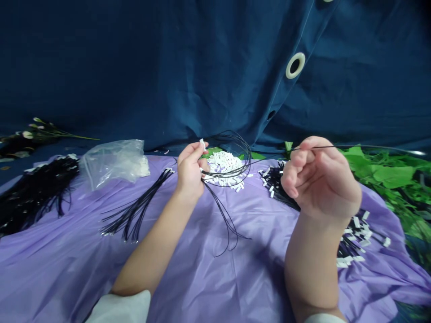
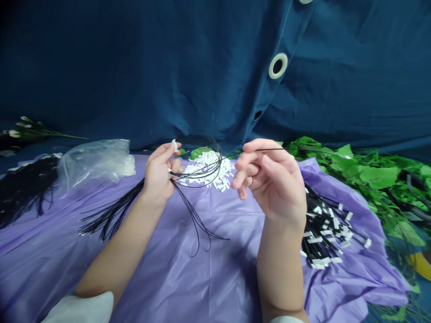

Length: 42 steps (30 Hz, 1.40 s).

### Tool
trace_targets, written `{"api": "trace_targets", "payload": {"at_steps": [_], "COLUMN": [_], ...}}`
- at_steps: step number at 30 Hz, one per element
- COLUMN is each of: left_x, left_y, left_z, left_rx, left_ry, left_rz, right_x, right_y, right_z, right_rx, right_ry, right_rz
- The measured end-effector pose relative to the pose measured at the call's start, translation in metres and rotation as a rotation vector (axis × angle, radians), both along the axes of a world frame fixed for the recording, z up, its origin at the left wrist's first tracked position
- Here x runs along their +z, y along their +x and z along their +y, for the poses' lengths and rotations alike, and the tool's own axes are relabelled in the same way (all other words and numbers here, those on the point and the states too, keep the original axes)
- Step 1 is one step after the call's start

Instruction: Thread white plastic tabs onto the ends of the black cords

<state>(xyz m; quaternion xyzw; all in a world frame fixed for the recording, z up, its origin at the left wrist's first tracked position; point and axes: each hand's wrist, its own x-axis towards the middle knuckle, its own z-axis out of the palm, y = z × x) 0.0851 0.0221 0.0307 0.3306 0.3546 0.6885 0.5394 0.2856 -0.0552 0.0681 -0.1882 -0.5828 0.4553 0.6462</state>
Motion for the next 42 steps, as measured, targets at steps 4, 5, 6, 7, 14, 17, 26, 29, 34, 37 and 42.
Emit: {"api": "trace_targets", "payload": {"at_steps": [4,5,6,7,14,17,26,29,34,37,42], "left_x": [-0.001,-0.001,-0.002,-0.002,-0.004,-0.005,-0.001,0.003,0.005,0.005,0.004], "left_y": [0.005,0.006,0.007,0.008,0.013,0.015,0.015,0.015,0.018,0.019,0.019], "left_z": [-0.004,-0.005,-0.006,-0.007,-0.012,-0.014,-0.02,-0.025,-0.033,-0.036,-0.037], "left_rx": [-0.065,-0.084,-0.101,-0.118,-0.157,-0.162,-0.18,-0.188,-0.188,-0.182,-0.188], "left_ry": [0.032,0.043,0.053,0.064,0.082,0.088,0.096,0.114,0.171,0.205,0.239], "left_rz": [0.017,0.021,0.023,0.026,0.046,0.06,0.052,0.052,0.063,0.07,0.073], "right_x": [0.0,0.001,0.001,0.001,-0.002,-0.001,-0.009,-0.013,-0.014,-0.013,-0.011], "right_y": [-0.016,-0.02,-0.022,-0.024,-0.021,-0.019,-0.037,-0.042,-0.045,-0.045,-0.045], "right_z": [0.004,0.005,0.005,0.006,0.008,0.007,0.002,0.004,0.005,0.004,0.001], "right_rx": [-0.227,-0.282,-0.328,-0.363,-0.538,-0.505,-0.63,-0.71,-0.755,-0.74,-0.724], "right_ry": [0.026,0.012,0.002,-0.004,0.07,0.061,0.065,0.106,0.123,0.122,0.132], "right_rz": [0.116,0.133,0.145,0.149,0.229,0.328,-0.259,-0.467,-0.609,-0.638,-0.629]}}
